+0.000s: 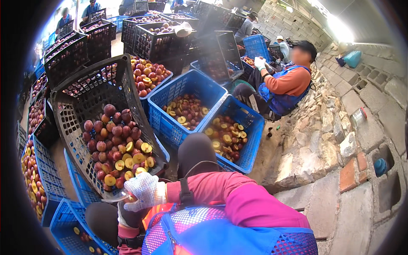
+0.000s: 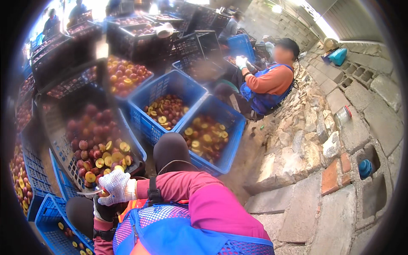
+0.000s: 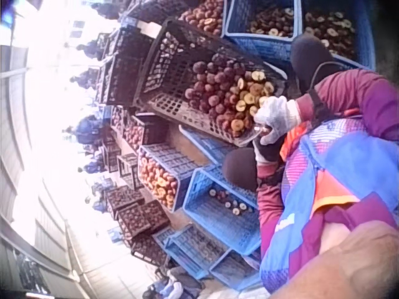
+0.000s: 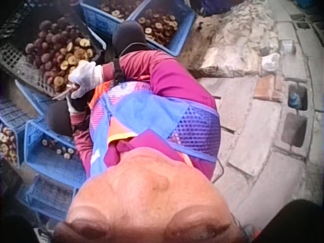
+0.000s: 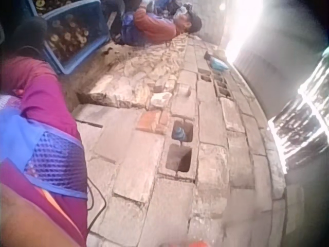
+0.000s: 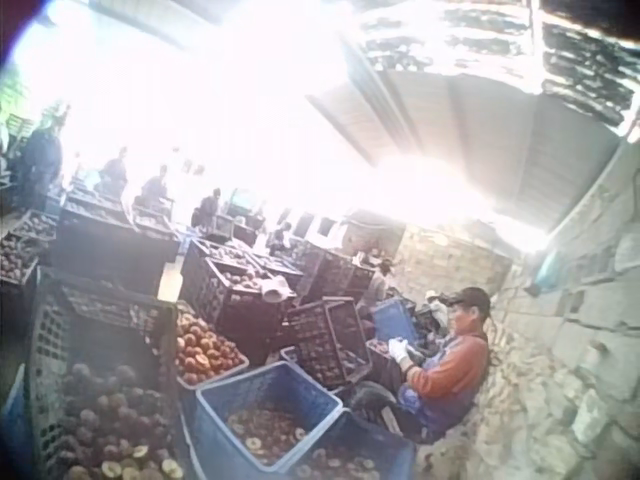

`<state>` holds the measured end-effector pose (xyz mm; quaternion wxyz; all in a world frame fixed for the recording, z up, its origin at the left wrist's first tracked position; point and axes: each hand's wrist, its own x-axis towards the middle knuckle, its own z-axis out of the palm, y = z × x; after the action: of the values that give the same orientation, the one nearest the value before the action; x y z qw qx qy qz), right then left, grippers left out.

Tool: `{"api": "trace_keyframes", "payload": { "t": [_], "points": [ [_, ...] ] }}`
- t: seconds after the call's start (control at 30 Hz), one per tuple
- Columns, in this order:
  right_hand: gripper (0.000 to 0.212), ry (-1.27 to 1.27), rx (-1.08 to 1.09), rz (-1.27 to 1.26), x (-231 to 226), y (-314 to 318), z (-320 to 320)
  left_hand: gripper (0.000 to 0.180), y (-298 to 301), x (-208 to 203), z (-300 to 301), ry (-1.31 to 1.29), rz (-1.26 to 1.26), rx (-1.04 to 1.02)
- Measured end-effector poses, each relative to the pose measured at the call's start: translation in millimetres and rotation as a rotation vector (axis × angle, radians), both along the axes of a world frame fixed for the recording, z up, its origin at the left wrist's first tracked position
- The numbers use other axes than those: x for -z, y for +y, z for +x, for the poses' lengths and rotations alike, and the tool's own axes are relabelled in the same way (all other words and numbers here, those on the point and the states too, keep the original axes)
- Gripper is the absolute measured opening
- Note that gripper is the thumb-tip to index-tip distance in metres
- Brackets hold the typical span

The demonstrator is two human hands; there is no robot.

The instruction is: Cutting plums in half and removing pits using a knife while sorting them into crates.

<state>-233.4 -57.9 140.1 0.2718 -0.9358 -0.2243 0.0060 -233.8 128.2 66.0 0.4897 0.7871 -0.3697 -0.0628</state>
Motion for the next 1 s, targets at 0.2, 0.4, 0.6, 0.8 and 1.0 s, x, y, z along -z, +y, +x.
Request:
{"api": "trace_keyframes", "payload": {
  "t": [0.2, 0.4, 0.6, 0.8, 1.0],
  "points": [
    [0.049, -0.027, -0.257, 0.031, -8.7, 4.6, 14.3, 0.055, 20.6, 42.3, -6.0, 0.502, -0.180, -0.009],
    [0.046, -0.188, -0.218, 0.037, -0.6, 4.4, 5.4, 0.048, 22.5, 28.3, -12.6, 0.636, -0.439, -0.077],
    [0.039, -0.238, -0.416, -0.119, -2.5, 15.0, -10.9, 0.041, 35.2, 71.0, -16.9, 0.609, -0.570, -0.086],
    [0.034, 0.269, 0.112, 0.706, 6.9, -8.5, 4.0, 0.047, 41.0, 44.2, -3.8, 1.483, -1.180, 0.118],
    [0.041, 0.899, 0.234, 1.069, 49.6, -43.9, 3.2, 0.046, 36.9, 26.5, -23.2, 1.340, -1.091, -0.195]
  ]
}}
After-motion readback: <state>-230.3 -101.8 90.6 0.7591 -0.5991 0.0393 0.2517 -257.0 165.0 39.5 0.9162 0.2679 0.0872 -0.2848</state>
